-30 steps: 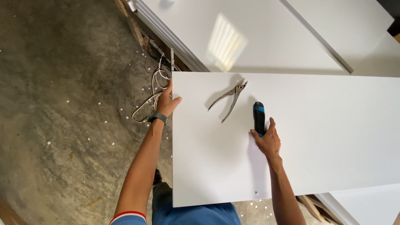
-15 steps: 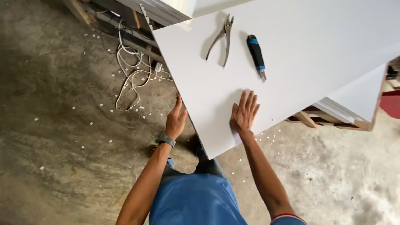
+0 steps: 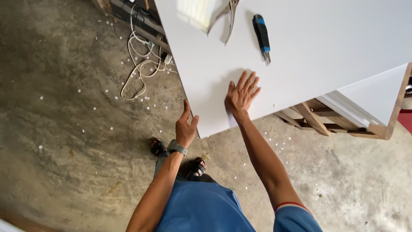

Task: Apply glue to the edge of a white board and then use a utility knife to trim excess material.

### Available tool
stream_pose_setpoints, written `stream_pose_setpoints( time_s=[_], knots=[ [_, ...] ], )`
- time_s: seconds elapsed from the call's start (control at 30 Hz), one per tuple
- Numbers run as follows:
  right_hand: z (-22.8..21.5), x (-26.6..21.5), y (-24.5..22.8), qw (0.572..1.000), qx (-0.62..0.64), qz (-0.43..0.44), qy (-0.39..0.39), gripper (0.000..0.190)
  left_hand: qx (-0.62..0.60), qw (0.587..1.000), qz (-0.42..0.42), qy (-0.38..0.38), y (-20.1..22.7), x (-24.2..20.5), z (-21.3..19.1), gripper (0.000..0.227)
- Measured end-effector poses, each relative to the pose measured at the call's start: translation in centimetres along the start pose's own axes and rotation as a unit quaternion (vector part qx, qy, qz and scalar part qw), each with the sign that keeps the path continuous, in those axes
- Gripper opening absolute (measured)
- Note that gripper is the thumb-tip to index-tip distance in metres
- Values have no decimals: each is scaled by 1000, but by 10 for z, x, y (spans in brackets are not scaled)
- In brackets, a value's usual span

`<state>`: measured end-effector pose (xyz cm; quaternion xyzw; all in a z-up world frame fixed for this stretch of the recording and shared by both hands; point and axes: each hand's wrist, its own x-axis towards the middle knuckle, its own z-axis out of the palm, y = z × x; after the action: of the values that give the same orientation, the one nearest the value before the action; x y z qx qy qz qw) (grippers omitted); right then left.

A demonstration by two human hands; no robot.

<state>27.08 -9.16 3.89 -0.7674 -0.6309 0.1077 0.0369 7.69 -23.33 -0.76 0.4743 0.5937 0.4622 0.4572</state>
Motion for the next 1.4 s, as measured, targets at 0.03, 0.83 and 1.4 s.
stream_pose_setpoints(
  time_s=[0.03, 0.83, 1.4],
  knots=[
    [1, -3, 3, 1000, 2, -2, -4, 75, 3, 1000, -3, 3, 1, -14, 3, 82],
    [-18, -11, -2, 999, -32, -6, -12, 72, -773, 616, -142, 47, -12, -78, 81, 40],
    [-21, -15, -2, 1000, -27, -8, -12, 73, -759, 644, -36, 89, -17, -88, 91, 55]
  ],
)
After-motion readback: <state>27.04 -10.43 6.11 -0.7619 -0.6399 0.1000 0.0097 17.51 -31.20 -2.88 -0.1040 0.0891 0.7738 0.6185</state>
